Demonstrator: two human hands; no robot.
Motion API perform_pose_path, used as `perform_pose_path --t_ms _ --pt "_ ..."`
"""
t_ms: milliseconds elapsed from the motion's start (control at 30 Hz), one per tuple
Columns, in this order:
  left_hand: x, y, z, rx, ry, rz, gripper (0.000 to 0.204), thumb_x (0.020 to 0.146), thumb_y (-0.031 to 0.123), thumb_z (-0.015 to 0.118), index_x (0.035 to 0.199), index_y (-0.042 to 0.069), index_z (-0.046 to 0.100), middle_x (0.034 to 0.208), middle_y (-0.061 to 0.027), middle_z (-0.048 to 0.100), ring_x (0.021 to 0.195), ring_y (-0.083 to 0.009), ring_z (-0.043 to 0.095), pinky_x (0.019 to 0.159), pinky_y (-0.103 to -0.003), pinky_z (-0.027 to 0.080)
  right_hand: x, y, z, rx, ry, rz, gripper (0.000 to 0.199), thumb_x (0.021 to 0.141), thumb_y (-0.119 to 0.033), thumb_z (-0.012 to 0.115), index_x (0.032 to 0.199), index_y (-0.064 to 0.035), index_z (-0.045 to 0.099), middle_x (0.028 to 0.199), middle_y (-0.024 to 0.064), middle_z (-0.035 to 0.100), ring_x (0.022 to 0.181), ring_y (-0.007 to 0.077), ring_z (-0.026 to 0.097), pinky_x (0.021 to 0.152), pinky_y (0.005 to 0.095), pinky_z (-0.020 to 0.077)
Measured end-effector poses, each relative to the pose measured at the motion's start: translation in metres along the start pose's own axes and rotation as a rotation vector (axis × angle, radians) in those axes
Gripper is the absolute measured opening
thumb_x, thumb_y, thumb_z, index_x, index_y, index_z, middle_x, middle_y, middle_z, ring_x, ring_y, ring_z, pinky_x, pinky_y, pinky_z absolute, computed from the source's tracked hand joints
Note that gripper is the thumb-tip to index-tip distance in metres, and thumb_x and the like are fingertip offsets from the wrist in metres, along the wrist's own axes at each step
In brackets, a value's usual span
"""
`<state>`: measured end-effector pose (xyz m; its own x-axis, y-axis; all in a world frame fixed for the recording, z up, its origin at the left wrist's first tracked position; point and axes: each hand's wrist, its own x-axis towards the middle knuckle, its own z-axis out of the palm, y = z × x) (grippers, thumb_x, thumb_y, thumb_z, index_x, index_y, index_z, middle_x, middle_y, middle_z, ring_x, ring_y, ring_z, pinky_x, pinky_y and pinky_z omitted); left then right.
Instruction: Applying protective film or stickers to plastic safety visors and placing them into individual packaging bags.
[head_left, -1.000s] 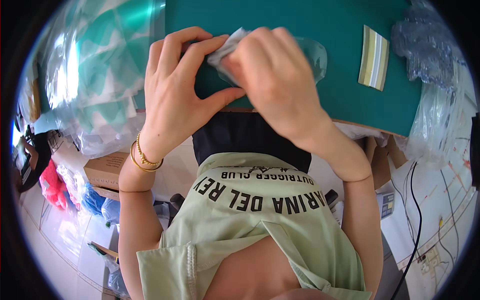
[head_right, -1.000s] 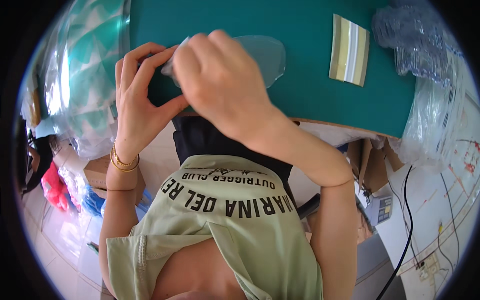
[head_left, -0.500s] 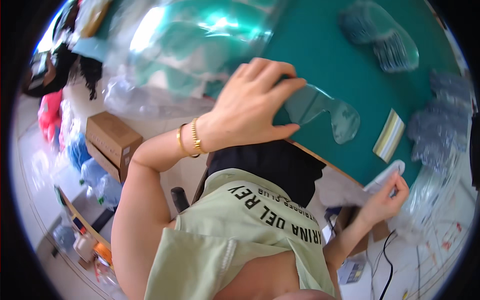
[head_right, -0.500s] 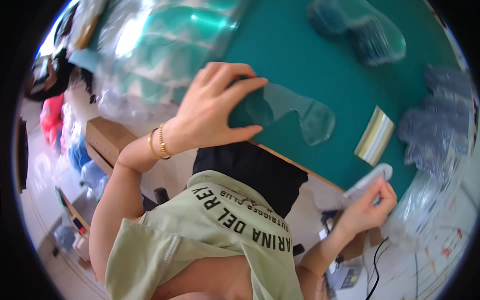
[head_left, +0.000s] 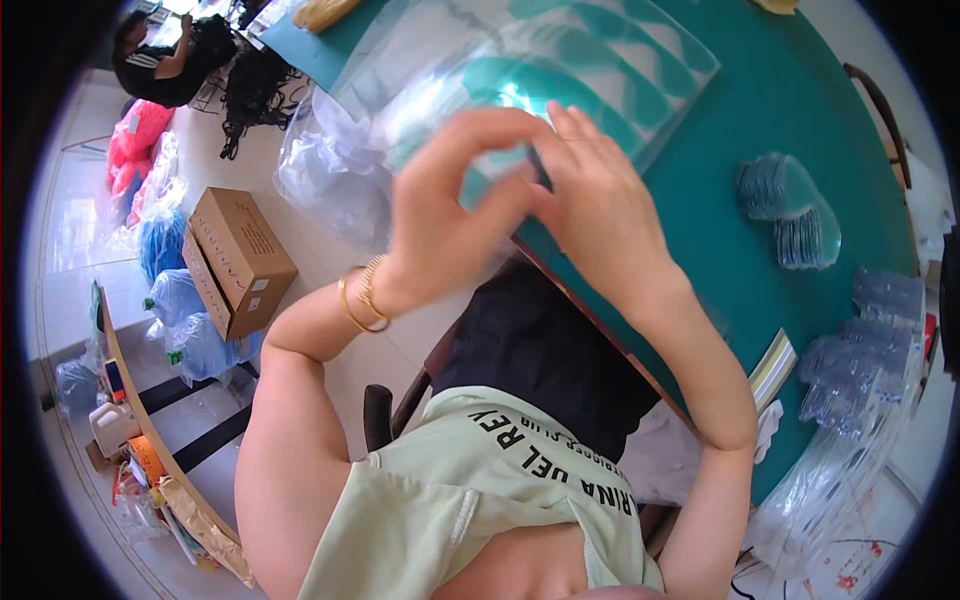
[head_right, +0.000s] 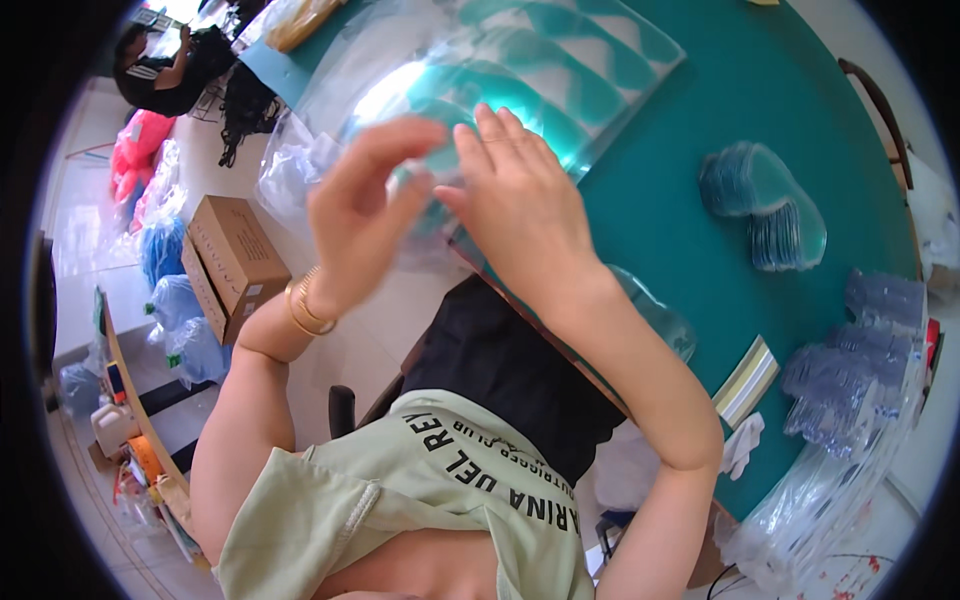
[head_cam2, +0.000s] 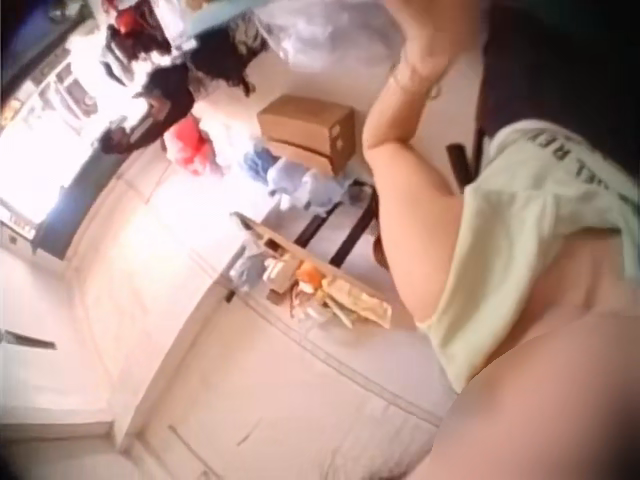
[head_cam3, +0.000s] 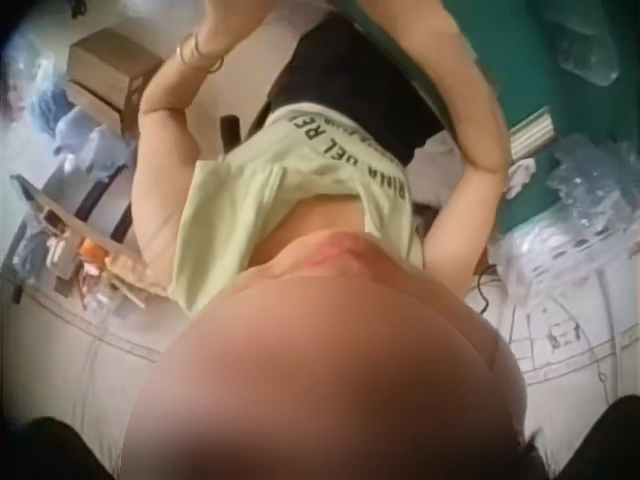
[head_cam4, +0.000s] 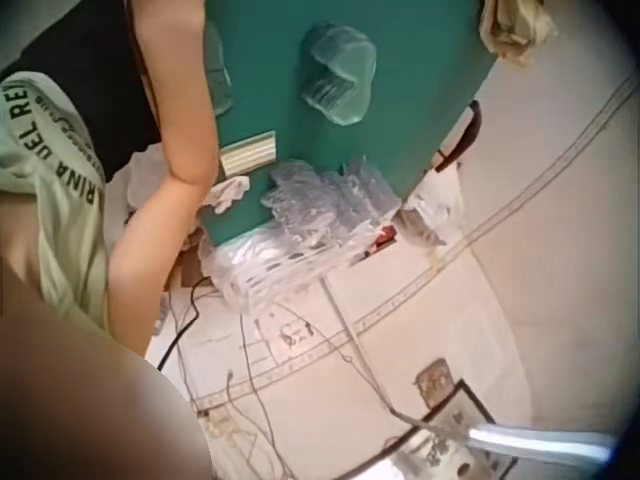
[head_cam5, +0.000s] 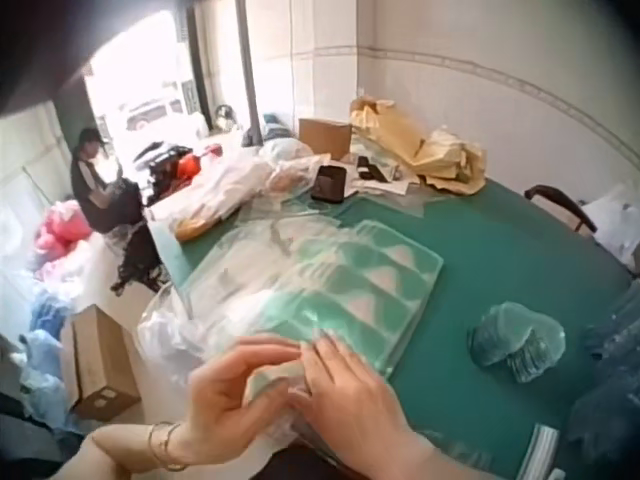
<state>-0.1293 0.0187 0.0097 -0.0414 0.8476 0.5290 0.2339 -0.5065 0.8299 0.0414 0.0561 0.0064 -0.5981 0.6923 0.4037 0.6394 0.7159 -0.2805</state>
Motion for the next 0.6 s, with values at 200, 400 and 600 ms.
perform_pose_path --t_ms 200,400,600 --pt "0.051 -0.039 -0.071 -0.120 0.017 -0.673 0.052 0.090 0.005 0.064 0.139 -0.009 0.051 0.137 -0.0175 0.056 0.119 -0.0224 0.058 0.102 -0.031 0.048 0.010 -0.006 0.029 0.001 -0.020 0.069 0.061 0.088 -0.031 0.074 0.135 0.0036 0.054 0.142 0.0226 0.053 0.134 0.0364 0.050 0.107 0.0426 0.0457" --pt "0.075 -0.034 -0.081 -0.034 -0.210 -0.620 0.051 0.095 0.017 0.061 0.136 -0.011 0.052 0.133 -0.0178 0.057 0.117 -0.0187 0.058 0.101 -0.031 0.049 0.014 0.011 0.030 0.055 0.084 0.083 0.036 0.090 -0.023 0.071 0.121 -0.0041 0.068 0.127 0.0155 0.066 0.120 0.0304 0.063 0.096 0.0382 0.0535" --pt "0.080 -0.033 -0.064 -0.395 -0.104 -0.772 0.052 0.098 0.032 0.062 0.130 -0.009 0.057 0.122 -0.0131 0.062 0.109 -0.0178 0.060 0.097 -0.030 0.049 0.009 0.017 0.005 0.147 0.291 0.163 0.030 0.092 -0.010 0.069 0.121 -0.0060 0.069 0.120 0.0126 0.070 0.106 0.0303 0.070 0.082 0.0360 0.0588"
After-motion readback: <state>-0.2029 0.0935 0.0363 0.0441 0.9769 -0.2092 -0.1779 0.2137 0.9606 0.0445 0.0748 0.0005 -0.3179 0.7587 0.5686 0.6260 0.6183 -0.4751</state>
